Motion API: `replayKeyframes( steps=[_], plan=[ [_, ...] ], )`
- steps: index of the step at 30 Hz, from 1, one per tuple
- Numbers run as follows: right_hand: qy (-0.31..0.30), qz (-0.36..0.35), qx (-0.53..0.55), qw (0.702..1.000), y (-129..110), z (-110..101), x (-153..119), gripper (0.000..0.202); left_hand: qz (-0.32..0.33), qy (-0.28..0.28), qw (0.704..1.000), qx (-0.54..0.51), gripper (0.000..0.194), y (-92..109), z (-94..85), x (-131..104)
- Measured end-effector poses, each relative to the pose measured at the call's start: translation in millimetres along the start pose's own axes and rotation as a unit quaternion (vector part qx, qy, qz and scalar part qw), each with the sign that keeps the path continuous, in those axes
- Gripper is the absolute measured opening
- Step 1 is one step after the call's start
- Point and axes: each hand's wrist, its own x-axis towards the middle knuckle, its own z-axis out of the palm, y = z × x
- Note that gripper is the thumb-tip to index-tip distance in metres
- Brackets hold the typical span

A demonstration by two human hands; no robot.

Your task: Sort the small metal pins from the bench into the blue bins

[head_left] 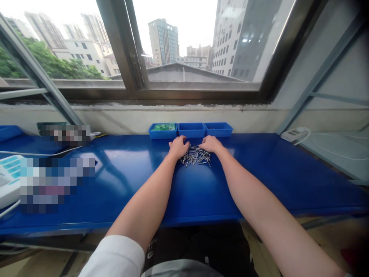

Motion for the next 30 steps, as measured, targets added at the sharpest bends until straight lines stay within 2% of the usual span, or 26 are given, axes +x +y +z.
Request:
replayKeyframes(
  steps=[4,14,20,22,26,30],
  plan=[
    [-0.006,-0.021,-0.007,1.000,2,2,2,0.018,0.002,-0.002,1.000,-0.003,0.033,0,-0.3,0],
    [0.010,-0.032,-0.026,0.999,-7,4,-4,0.023,0.003,-0.007,1.000,0.002,0.031,0,-0.3,0],
    [0.001,-0.045,-0.035,0.998,-10,5,-6,0.018,0.009,-0.006,1.000,0.002,0.030,0,0.2,0],
    [0.015,-0.053,-0.020,0.998,-8,7,-4,0.018,0.012,0.000,1.000,-0.001,0.030,0,0.5,0],
    [0.080,-0.073,0.045,0.993,-8,11,1,0.017,0.030,0.017,0.999,-0.020,0.030,2,-0.9,-2],
    [0.080,-0.150,0.113,0.979,-10,11,1,0.016,0.095,0.013,0.994,-0.053,0.031,6,-4.1,-4]
  ],
)
